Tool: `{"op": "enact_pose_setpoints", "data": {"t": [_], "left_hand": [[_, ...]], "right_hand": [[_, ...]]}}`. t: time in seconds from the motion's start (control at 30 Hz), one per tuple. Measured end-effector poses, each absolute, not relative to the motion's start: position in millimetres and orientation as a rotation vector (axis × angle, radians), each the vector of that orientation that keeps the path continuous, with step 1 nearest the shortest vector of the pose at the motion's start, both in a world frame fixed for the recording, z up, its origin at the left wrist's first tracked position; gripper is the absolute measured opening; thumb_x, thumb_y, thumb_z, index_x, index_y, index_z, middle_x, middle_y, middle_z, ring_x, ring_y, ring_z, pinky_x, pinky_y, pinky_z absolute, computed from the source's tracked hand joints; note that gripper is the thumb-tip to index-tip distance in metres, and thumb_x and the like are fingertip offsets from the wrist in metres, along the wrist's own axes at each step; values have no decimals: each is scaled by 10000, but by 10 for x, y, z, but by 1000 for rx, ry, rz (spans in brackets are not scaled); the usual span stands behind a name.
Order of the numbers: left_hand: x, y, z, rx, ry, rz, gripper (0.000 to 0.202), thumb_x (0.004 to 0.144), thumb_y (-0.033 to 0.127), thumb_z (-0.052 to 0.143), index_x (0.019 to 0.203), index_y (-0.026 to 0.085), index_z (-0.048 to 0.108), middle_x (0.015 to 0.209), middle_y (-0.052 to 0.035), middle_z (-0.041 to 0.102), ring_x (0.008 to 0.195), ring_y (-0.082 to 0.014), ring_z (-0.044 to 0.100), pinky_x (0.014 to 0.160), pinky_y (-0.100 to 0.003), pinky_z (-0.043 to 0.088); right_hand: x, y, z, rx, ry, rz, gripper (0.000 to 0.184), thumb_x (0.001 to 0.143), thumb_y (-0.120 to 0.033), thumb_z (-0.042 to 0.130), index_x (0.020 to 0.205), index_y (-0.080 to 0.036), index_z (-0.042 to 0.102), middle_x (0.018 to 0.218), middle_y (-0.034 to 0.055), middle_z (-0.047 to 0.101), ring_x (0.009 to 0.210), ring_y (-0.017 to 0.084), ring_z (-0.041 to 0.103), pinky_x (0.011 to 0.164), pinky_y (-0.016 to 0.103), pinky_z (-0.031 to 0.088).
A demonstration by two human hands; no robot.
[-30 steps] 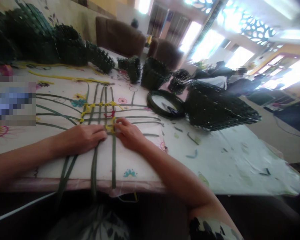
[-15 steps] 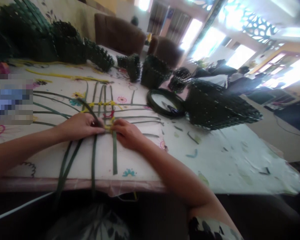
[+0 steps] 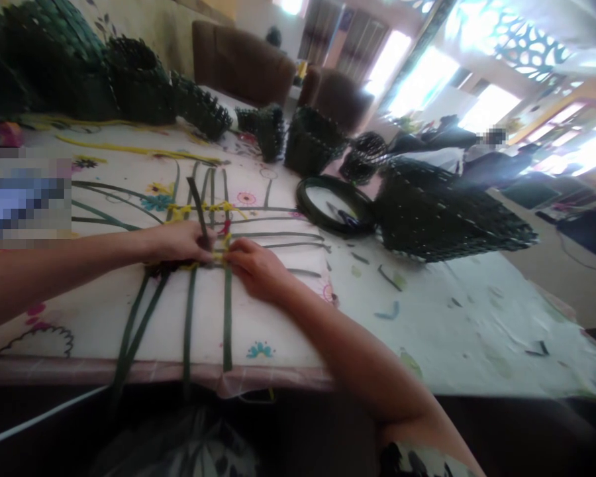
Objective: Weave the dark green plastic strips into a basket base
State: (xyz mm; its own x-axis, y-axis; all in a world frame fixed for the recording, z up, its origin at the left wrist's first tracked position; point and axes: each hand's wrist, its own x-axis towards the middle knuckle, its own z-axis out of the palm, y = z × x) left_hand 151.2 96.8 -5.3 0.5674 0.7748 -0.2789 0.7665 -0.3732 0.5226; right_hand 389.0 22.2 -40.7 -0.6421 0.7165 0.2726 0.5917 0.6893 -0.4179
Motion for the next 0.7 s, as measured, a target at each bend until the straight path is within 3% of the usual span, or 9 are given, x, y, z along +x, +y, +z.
{"op": "enact_pose_setpoints", "data": {"t": [0.13, 0.23, 0.4, 0.57, 0.7], "left_hand": [[1560, 1041, -31, 2199, 1215, -62, 302, 650, 500, 719, 718, 214, 650, 691, -10, 638, 715, -219, 610, 674, -294, 411], [1578, 1079, -12, 2196, 1199, -102, 356, 641, 550, 752, 707, 209, 673, 679, -18, 646, 687, -207, 592, 645, -294, 396], [1559, 1108, -24, 2131, 1209, -112, 446, 612, 590, 773, 812, 194, 737, 679, -23, 657, 678, -206, 585, 621, -290, 404], [1534, 1162, -90, 2126, 1166, -128, 441, 723, 543, 673, 942, 174, 772, 714, -42, 685, 649, -210, 600, 603, -287, 428], [1584, 1141, -103, 2244, 1158, -54, 384, 760, 494, 683, 1000, 207, 771, 825, -58, 742, 746, -251, 674, 723, -309, 502]], "right_hand": [[3903, 218, -422, -1023, -2477, 371, 446, 1024, -66, 533, 1390, -240, 719, 1327, 95, 657, 1102, 192, 634, 943, 302, 516], [3889, 226, -412, -1004, -2565, 321, 574, 996, -18, 513, 1463, -299, 692, 1182, 62, 660, 992, 178, 609, 861, 276, 491], [3830, 243, -389, -989, -2684, 235, 523, 1031, -64, 526, 1446, -316, 721, 1054, 55, 621, 923, 187, 567, 813, 287, 461], [3822, 230, -389, -1026, -2671, 250, 492, 1021, -89, 565, 1437, -297, 727, 1083, 63, 627, 935, 193, 585, 796, 287, 460], [3814, 214, -339, -1028, -2677, 301, 507, 983, -72, 577, 1427, -266, 725, 1164, 86, 646, 1012, 218, 618, 843, 312, 503]]}}
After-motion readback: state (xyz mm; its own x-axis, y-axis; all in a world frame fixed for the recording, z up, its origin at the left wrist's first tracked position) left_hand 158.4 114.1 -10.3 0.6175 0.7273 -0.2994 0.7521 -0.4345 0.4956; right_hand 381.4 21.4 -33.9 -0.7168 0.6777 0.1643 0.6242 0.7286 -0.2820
